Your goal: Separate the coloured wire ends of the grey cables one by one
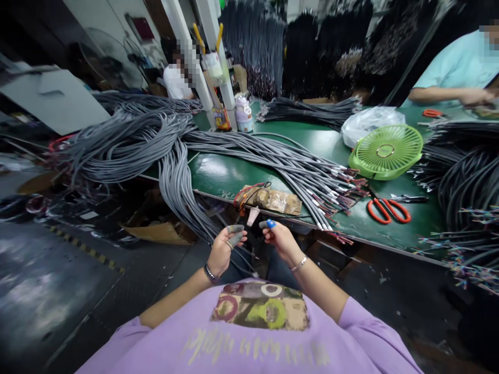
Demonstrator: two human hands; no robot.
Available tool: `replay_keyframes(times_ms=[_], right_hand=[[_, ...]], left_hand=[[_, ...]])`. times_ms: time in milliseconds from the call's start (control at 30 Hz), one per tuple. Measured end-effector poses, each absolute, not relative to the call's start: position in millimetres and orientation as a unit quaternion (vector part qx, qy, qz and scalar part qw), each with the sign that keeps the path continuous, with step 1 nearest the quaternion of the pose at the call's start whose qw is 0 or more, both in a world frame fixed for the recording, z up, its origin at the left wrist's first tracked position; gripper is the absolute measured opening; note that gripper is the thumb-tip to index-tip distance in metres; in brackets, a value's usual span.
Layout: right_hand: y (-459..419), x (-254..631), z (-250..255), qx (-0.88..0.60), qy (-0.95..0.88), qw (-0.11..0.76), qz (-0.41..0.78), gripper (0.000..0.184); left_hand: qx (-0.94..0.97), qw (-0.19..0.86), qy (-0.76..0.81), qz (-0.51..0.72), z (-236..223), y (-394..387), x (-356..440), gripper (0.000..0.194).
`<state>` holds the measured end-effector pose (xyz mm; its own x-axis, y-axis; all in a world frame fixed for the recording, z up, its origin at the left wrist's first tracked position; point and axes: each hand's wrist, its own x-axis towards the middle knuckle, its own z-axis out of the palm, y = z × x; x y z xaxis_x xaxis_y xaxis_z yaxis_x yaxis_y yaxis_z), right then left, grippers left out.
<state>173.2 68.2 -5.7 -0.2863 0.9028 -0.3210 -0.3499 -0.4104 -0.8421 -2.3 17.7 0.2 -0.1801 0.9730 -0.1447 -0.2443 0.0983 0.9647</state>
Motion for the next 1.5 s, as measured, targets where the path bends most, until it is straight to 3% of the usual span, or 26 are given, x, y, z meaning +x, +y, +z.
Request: replay_keyframes(times_ms=[133, 233, 367, 467, 600, 767, 933, 1133, 1333, 1500], right_hand=[[68, 193, 18, -0.412, -0.554, 0.430, 0.582, 0.031], [77, 210, 36, -0.411, -0.685, 0.446, 0.403, 0.025], [100, 224, 40, -0.443, -0.758, 0.433, 0.203, 0.026], [112, 225, 31, -0.454, -0.778, 0.411, 0.138, 0.027], [112, 224, 23, -0.434, -0.794, 0.409, 0.117, 0.022], [109, 226, 23, -0.420, -0.803, 0.407, 0.113, 0.023], [110, 227, 21, -0.414, -0.812, 0.398, 0.099, 0.023], [110, 229, 18, -0.390, -0.825, 0.398, 0.094, 0.016], [112, 230, 13, -0.373, -0.827, 0.415, 0.061, 0.013], [113, 229, 12, -0.378, -0.827, 0.413, 0.035, 0.013]], left_hand=[[0.402, 0.499, 0.529, 0.557, 0, 24, -14, 0.030], [0.455, 0.462, 0.525, 0.550, 9, 32, -23, 0.029], [0.521, 0.402, 0.512, 0.552, 31, 55, -31, 0.028], [0.580, 0.326, 0.502, 0.553, 49, 87, -34, 0.024], [0.685, 0.215, 0.515, 0.469, 71, 151, -33, 0.024], [0.793, -0.016, 0.589, 0.156, 85, 242, -20, 0.039], [0.815, -0.046, 0.572, 0.078, 81, 307, -2, 0.054], [0.816, -0.078, 0.572, 0.009, 75, 336, 2, 0.059], [0.828, -0.082, 0.553, -0.038, 76, 321, -22, 0.051], [0.846, -0.100, 0.522, -0.041, 72, 285, -41, 0.031]])
